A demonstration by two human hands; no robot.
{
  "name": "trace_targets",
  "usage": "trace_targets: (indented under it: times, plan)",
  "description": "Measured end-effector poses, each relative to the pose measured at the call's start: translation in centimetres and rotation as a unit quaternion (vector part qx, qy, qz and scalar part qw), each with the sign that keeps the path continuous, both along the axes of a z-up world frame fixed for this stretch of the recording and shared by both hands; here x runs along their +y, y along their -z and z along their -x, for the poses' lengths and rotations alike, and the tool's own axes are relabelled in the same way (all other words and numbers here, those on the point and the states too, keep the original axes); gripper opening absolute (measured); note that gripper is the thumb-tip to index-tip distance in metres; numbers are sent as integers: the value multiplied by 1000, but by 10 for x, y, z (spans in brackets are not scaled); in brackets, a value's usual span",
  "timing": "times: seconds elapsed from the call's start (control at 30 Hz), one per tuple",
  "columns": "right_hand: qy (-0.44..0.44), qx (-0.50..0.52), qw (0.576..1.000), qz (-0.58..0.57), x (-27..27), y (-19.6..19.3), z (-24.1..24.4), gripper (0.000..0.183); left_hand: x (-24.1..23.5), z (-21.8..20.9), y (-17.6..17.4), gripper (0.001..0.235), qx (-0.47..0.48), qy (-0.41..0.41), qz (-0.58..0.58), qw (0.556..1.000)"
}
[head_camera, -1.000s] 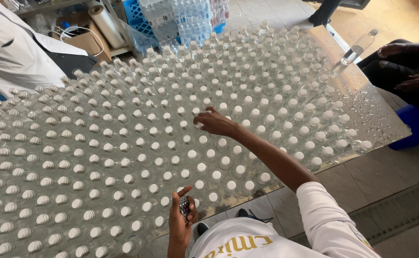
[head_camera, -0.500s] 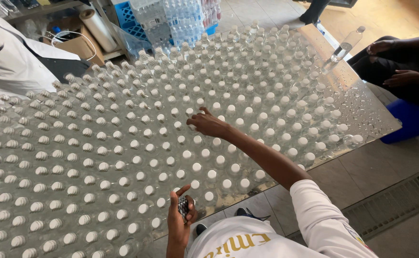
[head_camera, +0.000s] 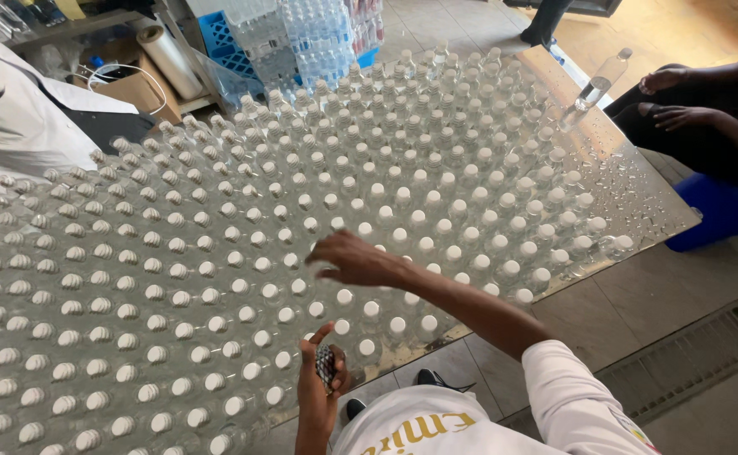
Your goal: The person repeatedly picks up white bottle caps and screws them onto the tops of clear plastic bottles arranged in rows on a metal table. The person works methodically across the table, handling one bottle at a time.
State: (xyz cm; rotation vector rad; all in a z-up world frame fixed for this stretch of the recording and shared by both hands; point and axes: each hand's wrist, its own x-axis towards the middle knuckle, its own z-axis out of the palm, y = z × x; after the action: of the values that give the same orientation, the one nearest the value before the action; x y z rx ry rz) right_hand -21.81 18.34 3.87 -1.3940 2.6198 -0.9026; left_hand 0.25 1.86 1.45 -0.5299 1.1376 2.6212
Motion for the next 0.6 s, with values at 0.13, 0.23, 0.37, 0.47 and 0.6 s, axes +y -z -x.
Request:
trace_targets:
  times: [0.13, 0.23, 0.37, 0.47, 0.6]
  plan:
    - [-144, -191, 969, 68, -5, -35, -64, 28, 4, 1, 4, 85, 35, -6, -4, 999]
    - [-170, -229, 958, 27, -7, -34, -85, 28, 3, 1, 28, 76, -8, -6, -3, 1000]
    - [-127, -261, 956, 36, -3, -31, -94, 19, 11, 3, 9, 75, 1, 13, 22, 1000]
    - [-114, -272, 953, 66, 4, -34, -95, 13, 12, 5, 18, 72, -3, 20, 19, 1000]
    - [-93, -293, 946, 100, 11, -31, -94, 16, 14, 10, 36, 63, 17, 34, 2, 999]
